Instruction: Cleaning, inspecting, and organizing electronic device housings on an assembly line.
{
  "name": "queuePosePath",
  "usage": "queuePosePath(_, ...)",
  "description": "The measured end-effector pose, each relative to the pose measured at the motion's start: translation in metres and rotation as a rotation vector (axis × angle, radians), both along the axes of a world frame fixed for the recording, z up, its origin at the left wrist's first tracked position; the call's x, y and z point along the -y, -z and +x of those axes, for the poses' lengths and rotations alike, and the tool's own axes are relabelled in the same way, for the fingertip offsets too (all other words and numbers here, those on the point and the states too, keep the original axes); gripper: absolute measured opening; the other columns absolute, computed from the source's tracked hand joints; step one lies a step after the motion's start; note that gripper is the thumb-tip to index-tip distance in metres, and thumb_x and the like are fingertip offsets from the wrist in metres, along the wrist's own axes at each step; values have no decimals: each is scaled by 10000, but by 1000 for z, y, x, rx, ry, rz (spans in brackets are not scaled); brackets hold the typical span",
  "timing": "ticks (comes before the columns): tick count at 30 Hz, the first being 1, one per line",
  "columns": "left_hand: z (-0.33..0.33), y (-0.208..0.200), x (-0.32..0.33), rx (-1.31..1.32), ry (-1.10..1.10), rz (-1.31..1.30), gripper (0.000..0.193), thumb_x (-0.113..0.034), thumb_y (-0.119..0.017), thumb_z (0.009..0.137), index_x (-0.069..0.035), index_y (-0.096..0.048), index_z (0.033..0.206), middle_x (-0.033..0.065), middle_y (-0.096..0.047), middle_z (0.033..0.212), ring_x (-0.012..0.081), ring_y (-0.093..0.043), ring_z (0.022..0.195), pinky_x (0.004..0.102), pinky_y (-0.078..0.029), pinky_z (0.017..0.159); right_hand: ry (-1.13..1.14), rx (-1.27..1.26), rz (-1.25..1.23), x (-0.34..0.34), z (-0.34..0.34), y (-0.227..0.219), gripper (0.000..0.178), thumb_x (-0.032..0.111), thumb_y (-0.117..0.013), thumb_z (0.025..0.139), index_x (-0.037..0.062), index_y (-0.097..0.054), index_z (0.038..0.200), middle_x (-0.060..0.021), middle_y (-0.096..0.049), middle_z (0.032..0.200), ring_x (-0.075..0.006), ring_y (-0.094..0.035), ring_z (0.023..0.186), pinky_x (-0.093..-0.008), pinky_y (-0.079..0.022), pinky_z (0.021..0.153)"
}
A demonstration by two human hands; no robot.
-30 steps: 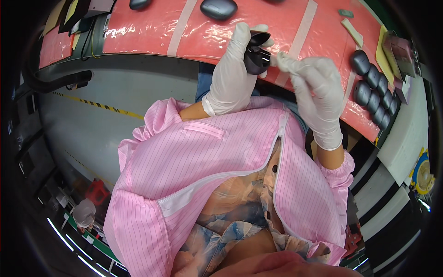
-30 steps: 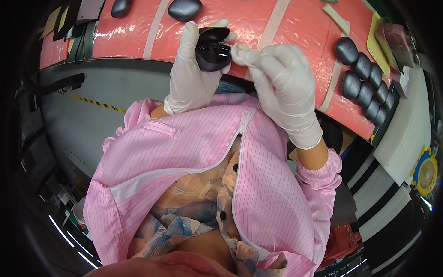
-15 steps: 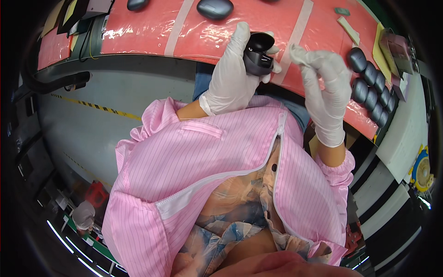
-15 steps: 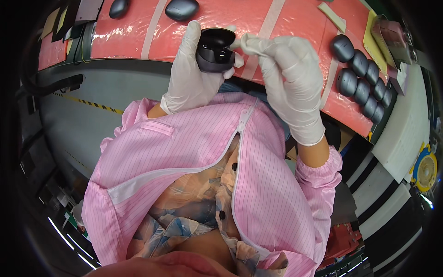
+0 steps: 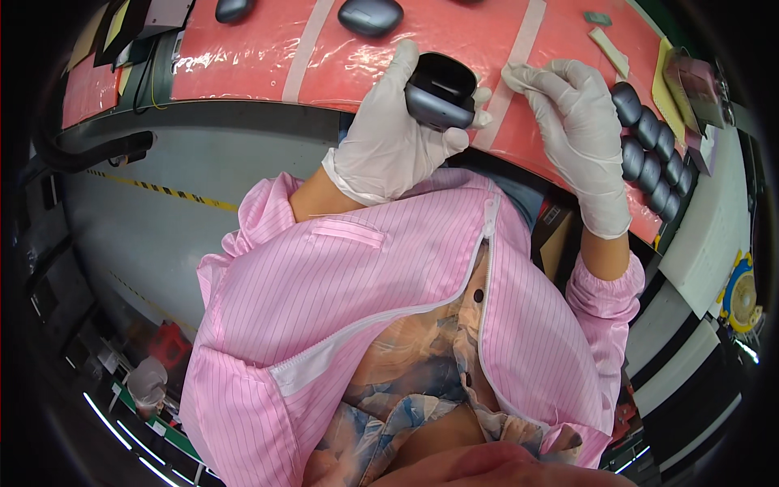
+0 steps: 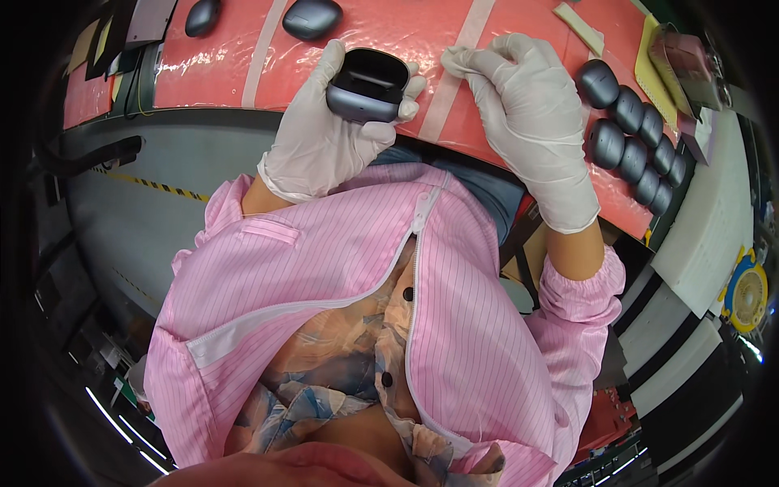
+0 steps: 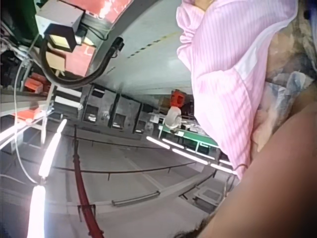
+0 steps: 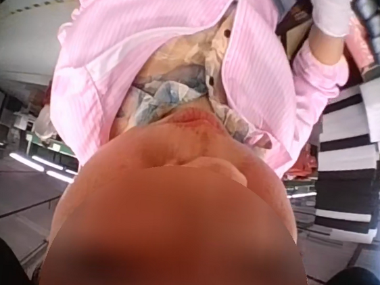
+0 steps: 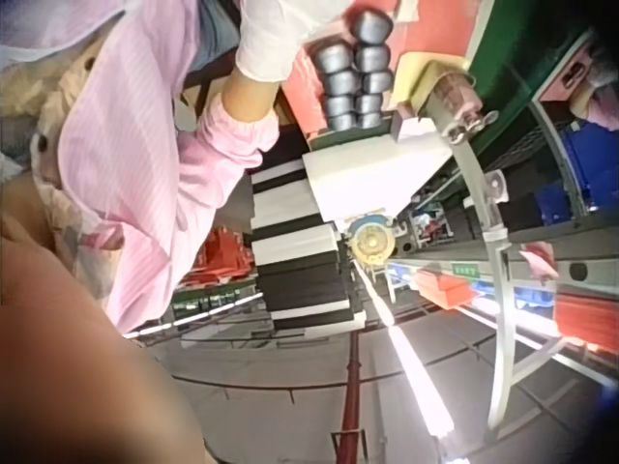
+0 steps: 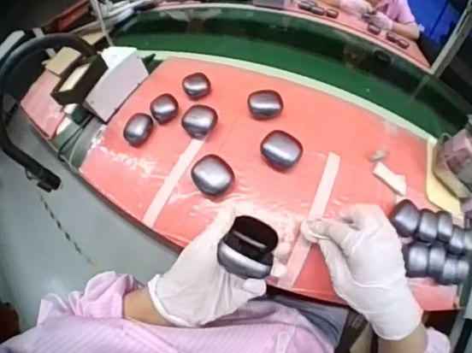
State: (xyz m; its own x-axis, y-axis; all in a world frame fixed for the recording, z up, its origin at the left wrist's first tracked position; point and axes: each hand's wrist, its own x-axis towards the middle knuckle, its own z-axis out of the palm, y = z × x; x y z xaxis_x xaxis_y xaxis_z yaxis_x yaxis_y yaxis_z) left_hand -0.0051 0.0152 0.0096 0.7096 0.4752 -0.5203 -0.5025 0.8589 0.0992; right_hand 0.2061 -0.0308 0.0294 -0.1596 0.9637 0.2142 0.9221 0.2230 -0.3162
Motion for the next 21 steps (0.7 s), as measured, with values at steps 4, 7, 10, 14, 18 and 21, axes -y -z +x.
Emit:
queuePosePath(4,-7,5,0,181,11,2,554,-468,-414,976,63,-555,1047,229,-635,970,301,-650,896,353,-583,651,78,-86,68,8,0,9,374,126,-672,821,86,-632,1191,-133,-609,1167,-275,-560,1092,-348,-466,913)
queuePosePath(7,-4,-4,-3,32,79,56,463,-283,-436,945,128,-515,1143,277,-607,1073,359,-620,1032,391,-579,800,-58,-592,134,14,-4,20,522,116,-742,732,72,-588,1229,-119,-607,1192,-267,-584,1066,-369,-462,925)
queuePosePath(10,2,-11,2,150,75,50,560,-231,-452,899,189,-373,1260,331,-480,1280,404,-550,1154,424,-527,964,-197,-772,59,16,-23,16,620,96,-779,685,39,-548,1257,-110,-601,1193,-253,-585,1054,-360,-445,939)
queuePosePath(14,-6,3,5,528,109,-65,529,-226,-477,880,127,-426,1270,321,-525,1235,426,-555,1138,441,-505,963,-245,-642,-11,14,-34,16,653,147,-777,671,8,-548,1266,-126,-600,1192,-268,-571,1120,-360,-439,961)
queuePosePath(18,-10,4,9,378,126,2,526,-251,-472,885,103,-438,1273,314,-530,1238,407,-575,1117,450,-513,928,-191,-599,-30,22,-40,12,629,77,-759,657,24,-560,1251,-123,-594,1212,-278,-563,1133,-357,-429,977)
queuePosePath(21,-6,-12,12,7,153,178,498,-302,-437,926,85,-467,1238,268,-597,1149,405,-622,1039,452,-515,914,-148,-620,60,24,-41,16,670,47,-751,657,37,-529,1288,-119,-594,1218,-290,-548,1153,-372,-410,999)
